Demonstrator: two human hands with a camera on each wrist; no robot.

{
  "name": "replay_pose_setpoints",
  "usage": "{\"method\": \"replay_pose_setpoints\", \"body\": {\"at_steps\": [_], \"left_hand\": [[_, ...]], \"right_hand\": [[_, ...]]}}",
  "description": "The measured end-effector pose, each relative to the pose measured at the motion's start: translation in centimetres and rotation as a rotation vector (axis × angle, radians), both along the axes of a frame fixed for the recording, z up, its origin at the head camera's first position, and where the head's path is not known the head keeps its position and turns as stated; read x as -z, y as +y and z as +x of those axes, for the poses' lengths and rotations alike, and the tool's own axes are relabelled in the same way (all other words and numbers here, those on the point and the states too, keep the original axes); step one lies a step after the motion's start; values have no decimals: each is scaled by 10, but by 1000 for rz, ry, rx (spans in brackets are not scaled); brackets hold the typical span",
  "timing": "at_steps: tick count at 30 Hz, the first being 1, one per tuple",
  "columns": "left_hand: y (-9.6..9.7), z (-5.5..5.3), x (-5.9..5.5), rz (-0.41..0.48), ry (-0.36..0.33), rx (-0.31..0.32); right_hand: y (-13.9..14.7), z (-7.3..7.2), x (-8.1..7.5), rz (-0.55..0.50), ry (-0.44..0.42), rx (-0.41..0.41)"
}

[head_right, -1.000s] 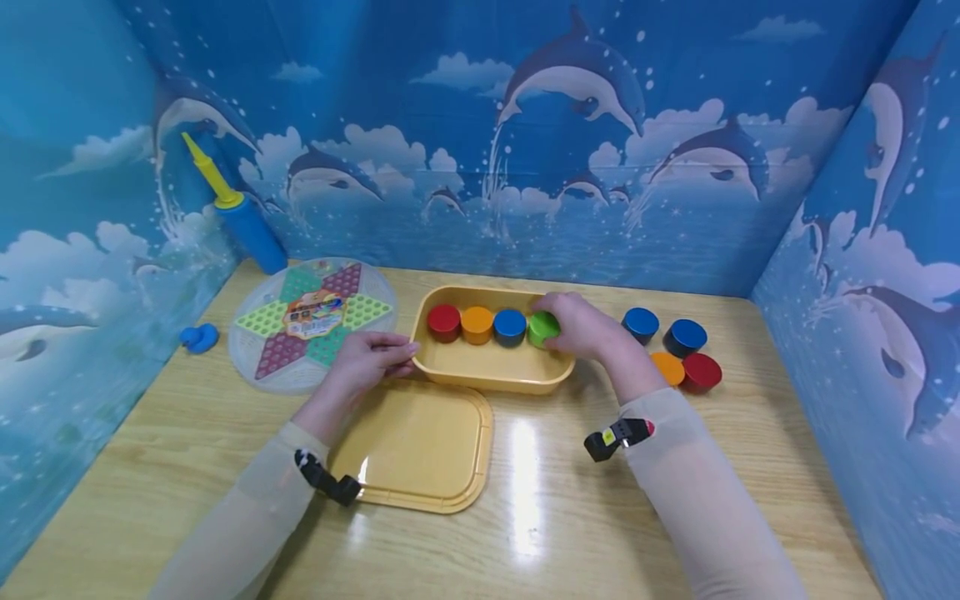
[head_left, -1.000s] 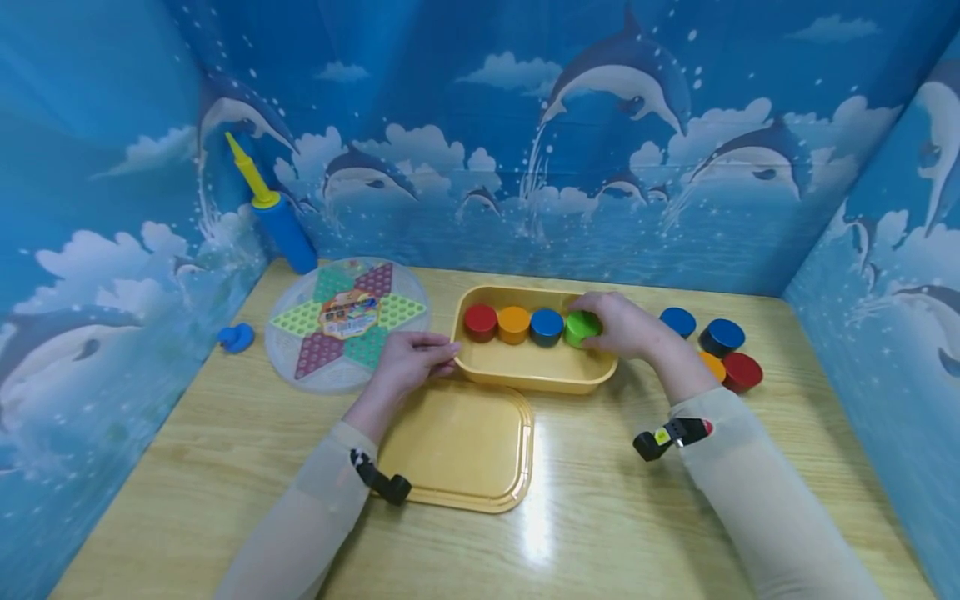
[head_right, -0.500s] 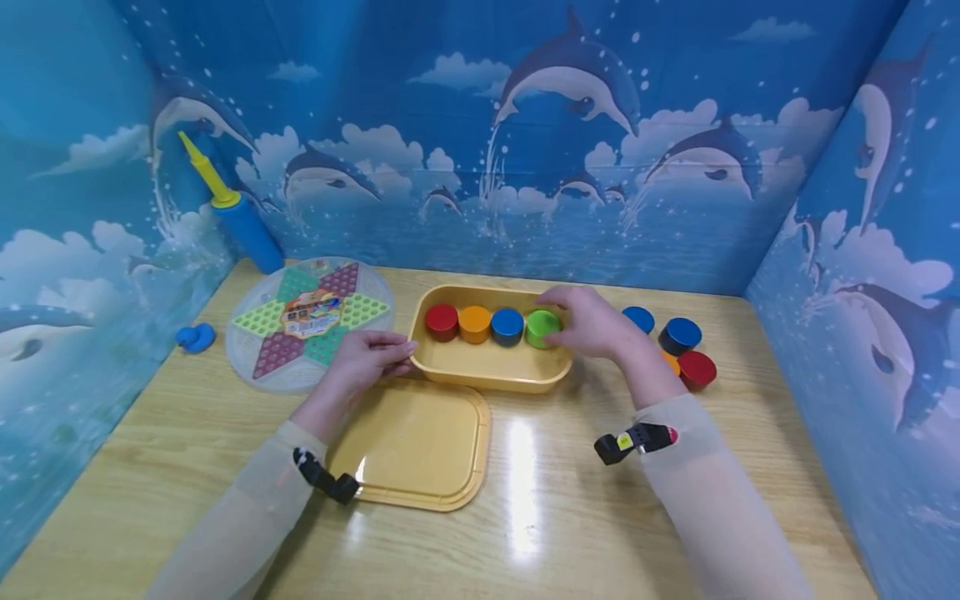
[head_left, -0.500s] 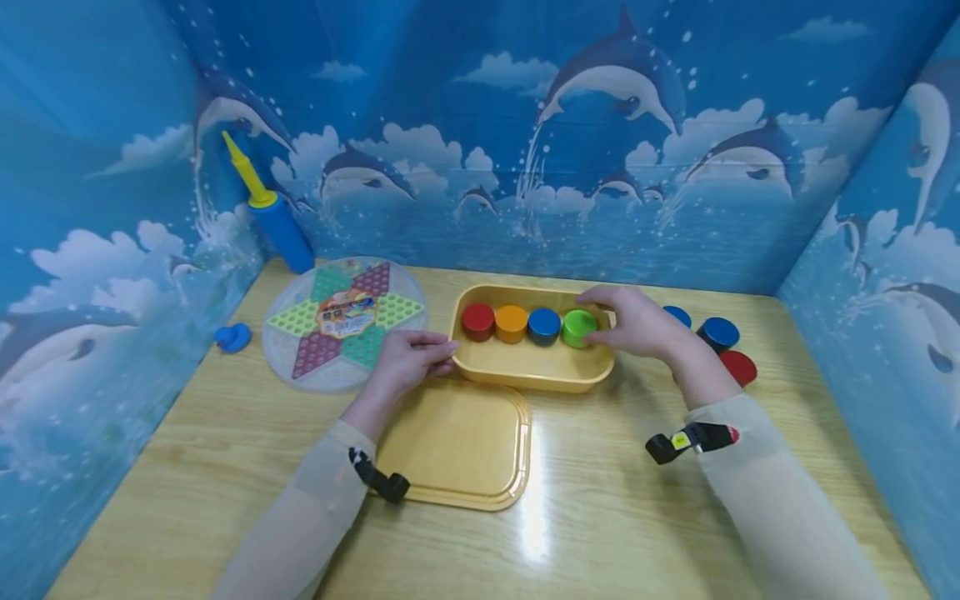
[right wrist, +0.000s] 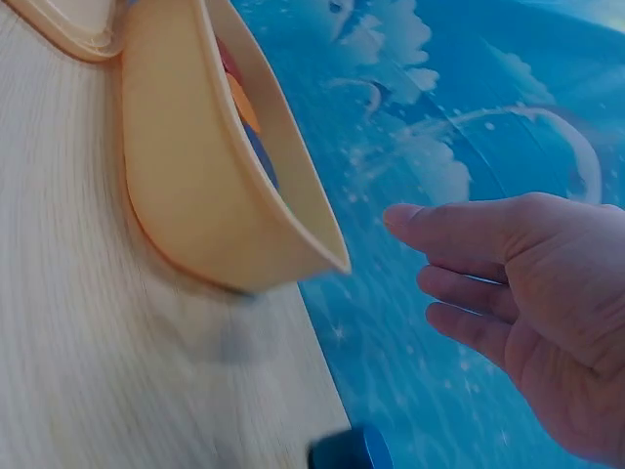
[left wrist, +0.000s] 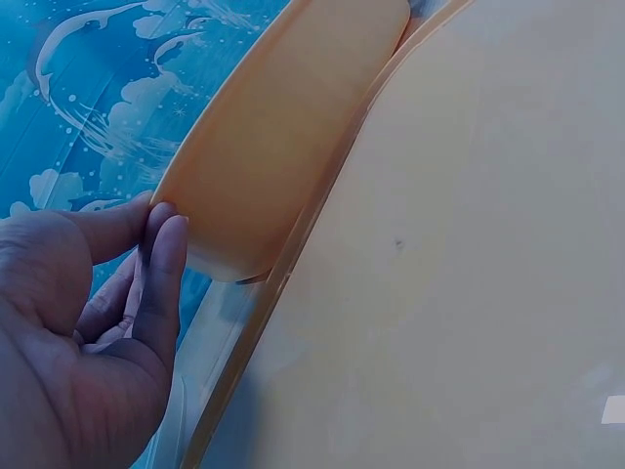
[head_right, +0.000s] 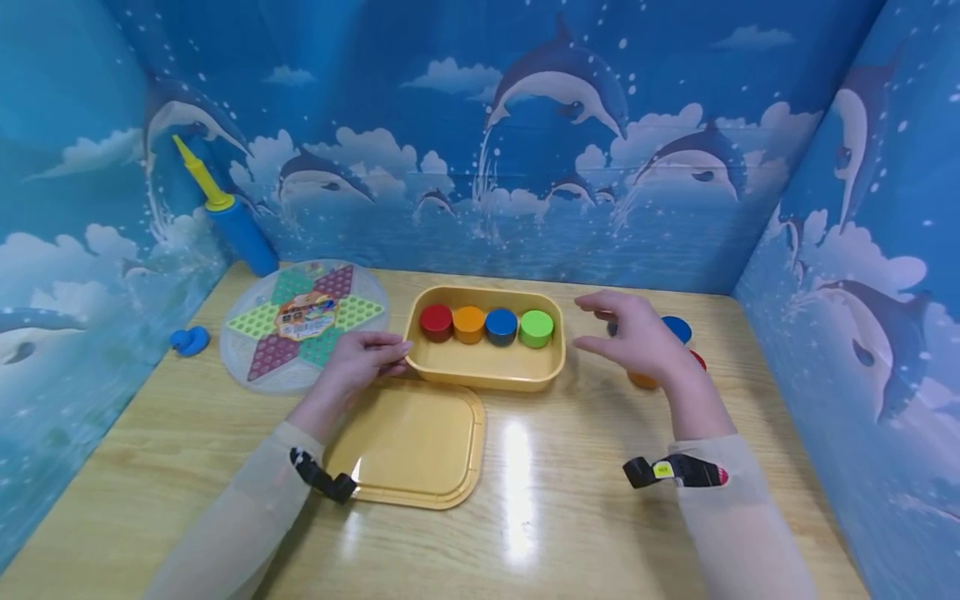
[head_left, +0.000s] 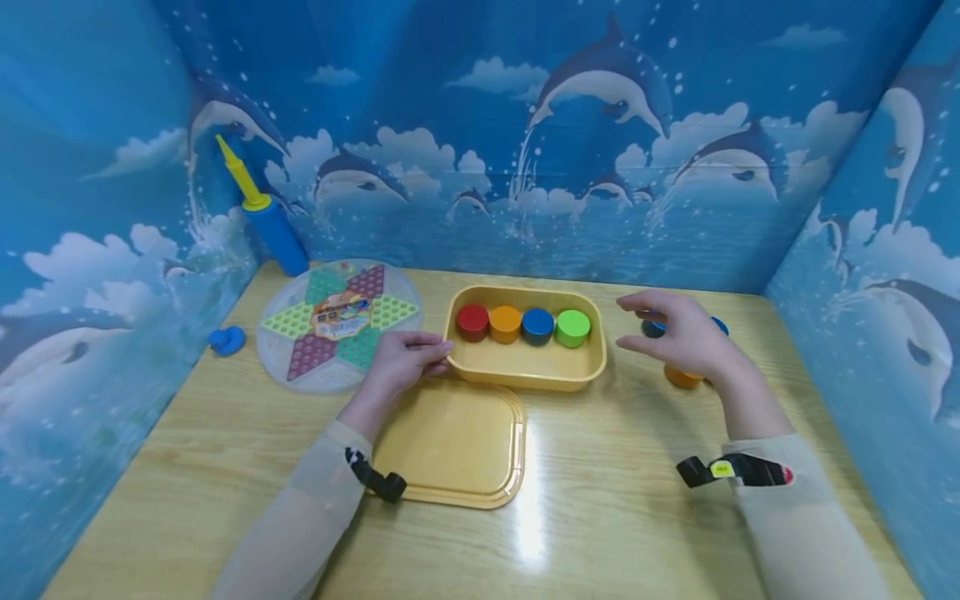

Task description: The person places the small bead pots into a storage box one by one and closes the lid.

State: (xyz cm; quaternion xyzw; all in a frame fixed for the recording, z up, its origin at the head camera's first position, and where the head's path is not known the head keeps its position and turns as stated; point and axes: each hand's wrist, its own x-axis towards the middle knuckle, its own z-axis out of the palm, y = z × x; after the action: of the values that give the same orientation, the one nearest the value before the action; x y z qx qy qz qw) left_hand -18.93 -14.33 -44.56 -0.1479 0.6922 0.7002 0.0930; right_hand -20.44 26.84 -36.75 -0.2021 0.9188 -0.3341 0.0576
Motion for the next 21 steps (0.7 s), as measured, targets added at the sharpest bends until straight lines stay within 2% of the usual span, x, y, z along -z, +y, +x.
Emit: {"method": "replay_pose_setpoints", "body": {"at_steps": [5,11,16,21], "left_hand": [[0,0,-1,2,-7,-2],[-1,1,-2,4,-8,-9],[0,1,-3,7,-9,-7],[1,1,-2,8,-7,-7]], "right_hand": [[25,10,4,0,45,57],[55,16,13,2,35,103],[77,16,23,95,18,113],[88,12,31,173,-33,82]]}}
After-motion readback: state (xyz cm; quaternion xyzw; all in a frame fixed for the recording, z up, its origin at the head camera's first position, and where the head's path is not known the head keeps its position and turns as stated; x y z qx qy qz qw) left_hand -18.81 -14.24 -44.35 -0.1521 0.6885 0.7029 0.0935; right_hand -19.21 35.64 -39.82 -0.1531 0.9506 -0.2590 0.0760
